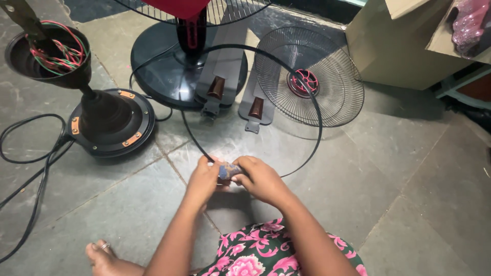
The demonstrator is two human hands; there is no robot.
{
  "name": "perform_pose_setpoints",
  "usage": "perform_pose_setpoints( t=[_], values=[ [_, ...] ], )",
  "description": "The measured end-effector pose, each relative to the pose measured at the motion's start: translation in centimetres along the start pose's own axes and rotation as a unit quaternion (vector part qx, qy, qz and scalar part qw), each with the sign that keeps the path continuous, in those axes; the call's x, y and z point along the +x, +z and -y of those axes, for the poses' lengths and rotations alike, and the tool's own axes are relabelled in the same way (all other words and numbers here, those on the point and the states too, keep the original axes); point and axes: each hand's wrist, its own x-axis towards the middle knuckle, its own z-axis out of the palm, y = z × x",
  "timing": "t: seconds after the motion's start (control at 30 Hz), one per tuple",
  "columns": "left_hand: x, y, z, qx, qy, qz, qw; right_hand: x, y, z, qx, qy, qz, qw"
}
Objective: The person sits on the floor and wipes the motor housing, power cord, and front grill of a disassembled electric fan using a cloth. The person handles each part individually and wipes them thoroughly.
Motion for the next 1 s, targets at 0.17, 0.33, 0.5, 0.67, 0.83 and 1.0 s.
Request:
perform_pose_setpoints(
  t=[0.17,0.33,0.5,0.67,0.83,1.0],
  values=[
    [0.7,-0.6,0.6,-0.075,0.055,0.015,0.996,0.1,-0.4,0.0,0.074,-0.004,0.011,0.997],
    [1.3,-3.1,-1.0,-0.112,0.095,-0.074,0.986,-0.3,-1.3,-1.8,0.018,-0.010,0.110,0.994],
    [0.3,-3.3,-2.3,-0.181,0.177,-0.114,0.961,-0.8,-2.7,-4.3,-0.037,0.027,0.101,0.994],
    [-1.4,-3.6,-4.2,-0.196,0.195,-0.175,0.945,-0.7,-3.9,-5.4,0.043,0.115,-0.021,0.992],
    [-4.2,-6.4,-7.6,-0.171,0.203,-0.196,0.944,-0.4,-4.5,-4.8,0.127,0.211,-0.108,0.963],
    [-7.3,-8.0,-10.2,-0.141,0.253,-0.204,0.935,-0.6,-4.7,-3.8,0.150,0.199,-0.115,0.962]
  ],
)
